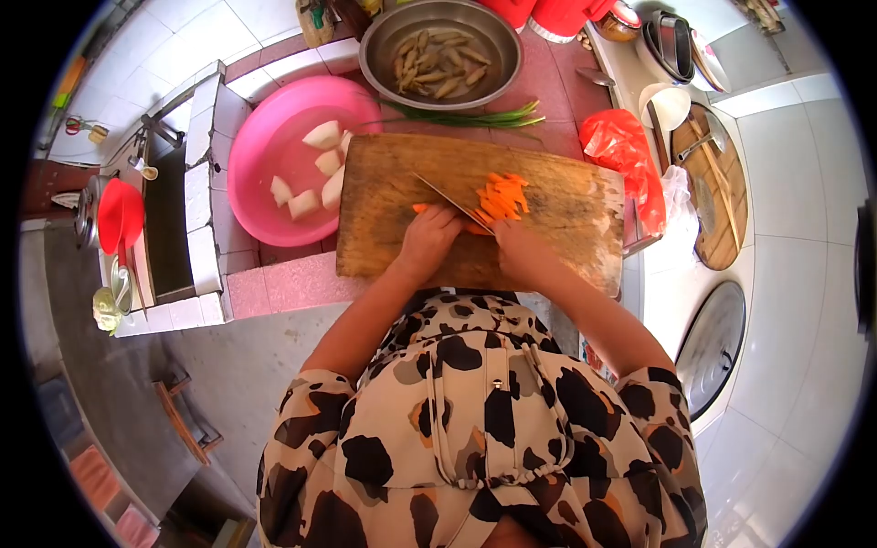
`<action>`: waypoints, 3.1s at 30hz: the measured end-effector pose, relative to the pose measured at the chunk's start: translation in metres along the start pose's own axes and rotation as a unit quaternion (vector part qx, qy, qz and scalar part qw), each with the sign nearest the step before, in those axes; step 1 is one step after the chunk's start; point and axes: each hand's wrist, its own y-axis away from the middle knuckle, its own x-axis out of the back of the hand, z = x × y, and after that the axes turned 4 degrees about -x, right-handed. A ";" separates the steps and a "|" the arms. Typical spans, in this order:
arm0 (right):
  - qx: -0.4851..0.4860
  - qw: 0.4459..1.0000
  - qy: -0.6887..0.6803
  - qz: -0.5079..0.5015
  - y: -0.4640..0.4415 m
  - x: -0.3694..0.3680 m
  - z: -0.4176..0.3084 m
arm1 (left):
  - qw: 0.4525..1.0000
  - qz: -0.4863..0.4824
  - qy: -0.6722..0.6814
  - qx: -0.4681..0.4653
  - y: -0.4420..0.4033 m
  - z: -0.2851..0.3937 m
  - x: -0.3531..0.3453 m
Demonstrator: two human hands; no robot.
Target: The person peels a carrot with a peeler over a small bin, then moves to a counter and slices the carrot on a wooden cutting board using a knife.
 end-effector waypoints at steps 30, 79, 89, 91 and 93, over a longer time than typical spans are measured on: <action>0.050 0.998 -0.007 0.027 -0.021 -0.006 0.008 | 0.999 0.035 0.030 -0.011 0.011 -0.002 0.000; 0.032 0.999 0.037 -0.020 -0.027 -0.005 0.008 | 0.999 -0.011 0.031 -0.006 0.000 -0.006 -0.002; -0.009 0.999 0.040 -0.020 -0.011 0.013 -0.014 | 0.999 0.015 0.034 0.010 -0.001 -0.001 -0.001; 0.027 0.999 0.026 -0.006 -0.023 0.002 0.003 | 0.999 -0.010 0.039 0.008 0.007 -0.003 -0.002; 0.045 0.999 0.023 -0.001 -0.021 0.002 0.015 | 1.000 -0.001 0.031 0.000 0.009 -0.004 -0.003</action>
